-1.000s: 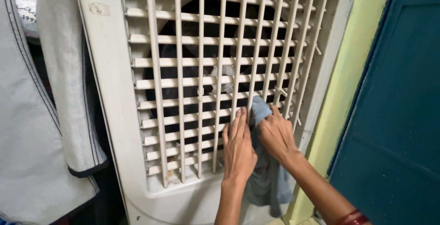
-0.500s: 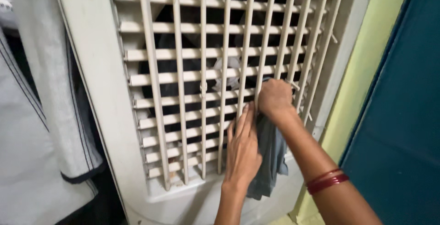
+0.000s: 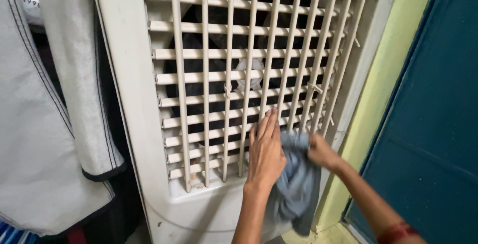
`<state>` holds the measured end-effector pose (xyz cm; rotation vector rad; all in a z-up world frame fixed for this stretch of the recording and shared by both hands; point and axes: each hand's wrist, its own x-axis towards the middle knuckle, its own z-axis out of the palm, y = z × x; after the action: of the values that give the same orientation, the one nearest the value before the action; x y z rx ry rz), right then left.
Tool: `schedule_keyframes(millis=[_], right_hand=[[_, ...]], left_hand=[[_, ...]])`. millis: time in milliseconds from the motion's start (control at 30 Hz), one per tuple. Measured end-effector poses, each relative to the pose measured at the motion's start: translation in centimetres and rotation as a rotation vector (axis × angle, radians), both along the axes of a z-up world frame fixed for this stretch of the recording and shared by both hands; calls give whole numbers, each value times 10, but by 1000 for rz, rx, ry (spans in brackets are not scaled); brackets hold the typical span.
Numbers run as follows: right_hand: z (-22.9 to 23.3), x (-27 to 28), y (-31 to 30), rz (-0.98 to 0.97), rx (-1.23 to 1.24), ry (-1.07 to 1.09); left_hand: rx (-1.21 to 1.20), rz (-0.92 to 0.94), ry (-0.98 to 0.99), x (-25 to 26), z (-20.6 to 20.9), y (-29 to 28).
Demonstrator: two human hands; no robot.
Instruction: The person wipes the front grille of a standing air cooler with a grey cloth. They systematically clean the vertical and horizontal bars across the entire grille surface, moving from top to bottom and side to side.
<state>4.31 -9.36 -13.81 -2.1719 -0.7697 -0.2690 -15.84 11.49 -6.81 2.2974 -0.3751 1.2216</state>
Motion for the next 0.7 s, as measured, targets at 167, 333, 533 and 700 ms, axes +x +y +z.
schedule_keyframes(millis=[167, 333, 533, 700], right_hand=[[8, -68, 14, -169, 225, -522], [87, -91, 42, -241, 187, -901], [115, -49, 73, -604, -264, -681], [150, -19, 90, -734, -525, -718]], left_hand=[[15, 69, -48, 0, 0, -8], [-25, 39, -82, 5, -1, -11], [-78, 88, -118, 19, -3, -19], [-57, 156, -127, 22, -5, -22]])
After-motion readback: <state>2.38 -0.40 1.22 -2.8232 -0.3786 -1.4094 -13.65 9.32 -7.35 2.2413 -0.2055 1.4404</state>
